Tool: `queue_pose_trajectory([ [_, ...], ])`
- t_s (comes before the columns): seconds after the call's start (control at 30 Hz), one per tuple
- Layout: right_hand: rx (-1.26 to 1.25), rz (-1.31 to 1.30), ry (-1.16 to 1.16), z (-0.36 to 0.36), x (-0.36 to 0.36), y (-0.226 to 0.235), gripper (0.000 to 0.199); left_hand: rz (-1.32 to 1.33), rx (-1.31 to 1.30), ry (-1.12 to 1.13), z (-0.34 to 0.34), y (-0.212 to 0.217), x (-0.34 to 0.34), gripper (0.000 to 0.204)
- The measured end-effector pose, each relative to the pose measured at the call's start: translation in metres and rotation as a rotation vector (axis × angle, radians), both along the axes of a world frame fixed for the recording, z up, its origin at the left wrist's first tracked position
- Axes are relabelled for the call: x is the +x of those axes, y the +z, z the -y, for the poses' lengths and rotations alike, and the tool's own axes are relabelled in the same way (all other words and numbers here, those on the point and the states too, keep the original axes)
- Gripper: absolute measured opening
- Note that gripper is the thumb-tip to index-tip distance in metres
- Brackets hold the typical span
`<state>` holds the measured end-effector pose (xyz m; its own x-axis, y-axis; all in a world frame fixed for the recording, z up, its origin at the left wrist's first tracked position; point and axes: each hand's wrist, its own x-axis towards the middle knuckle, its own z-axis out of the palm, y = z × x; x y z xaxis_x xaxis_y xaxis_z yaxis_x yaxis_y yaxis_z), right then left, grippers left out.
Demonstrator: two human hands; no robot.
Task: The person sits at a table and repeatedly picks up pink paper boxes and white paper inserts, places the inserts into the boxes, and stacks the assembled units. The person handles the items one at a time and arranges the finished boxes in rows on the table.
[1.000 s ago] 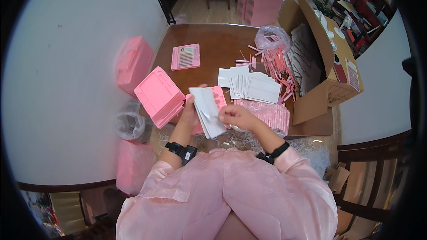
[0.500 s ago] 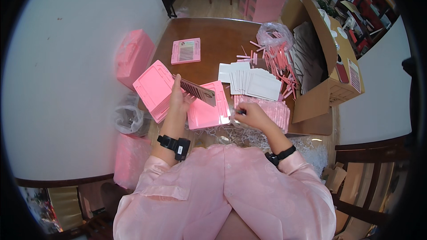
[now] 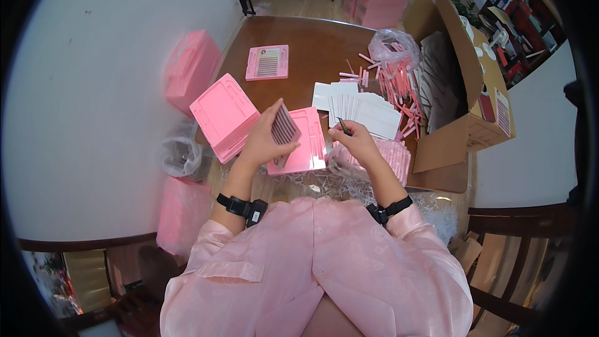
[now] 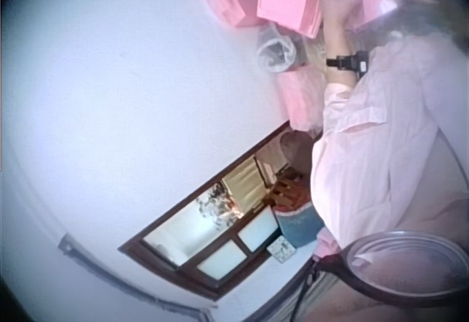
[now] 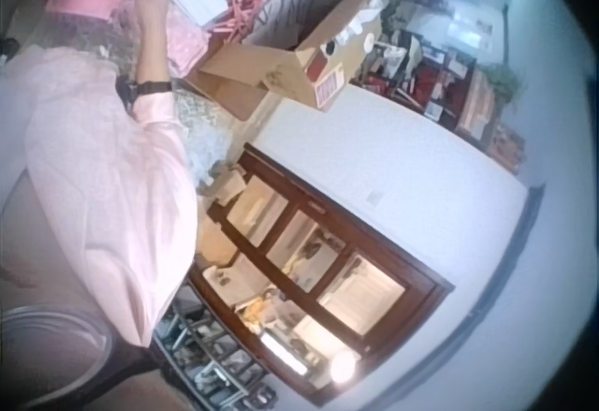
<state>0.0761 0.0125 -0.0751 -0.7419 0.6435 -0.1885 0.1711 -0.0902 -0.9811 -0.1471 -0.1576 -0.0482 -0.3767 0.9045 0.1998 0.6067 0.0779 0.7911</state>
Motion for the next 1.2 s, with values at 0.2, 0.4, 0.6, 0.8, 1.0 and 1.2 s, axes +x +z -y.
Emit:
queue_pose_trajectory([
  [0.2, -0.239, 0.069, 0.118, 0.015, -0.026, 0.009, 0.027, -0.041, -0.083, -0.057, 0.009, -0.01, 0.01, 0.114],
  [0.4, -0.04, -0.005, 0.11, 0.025, -0.033, -0.009, 0.018, 0.764, 0.114, 0.488, 0.006, -0.03, -0.012, 0.093],
  [0.6, 0.02, 0.092, 0.279, 0.045, -0.048, -0.02, 0.017, 0.984, -0.009, 0.489, 0.004, -0.028, -0.008, 0.064],
  [0.8, -0.033, 0.123, 0.252, 0.048, -0.051, -0.039, 0.02, 1.012, 0.003, 0.373, 0.001, -0.032, -0.005, 0.06],
  [1.0, 0.178, 0.197, 0.111, 0.046, -0.038, -0.056, 0.022, 1.103, -0.046, 0.362, 0.014, -0.049, -0.022, 0.069],
  [1.2, 0.08, 0.334, -0.062, 0.036, -0.033, -0.087, 0.021, 1.046, -0.238, 0.356, 0.052, -0.068, -0.049, 0.077],
])
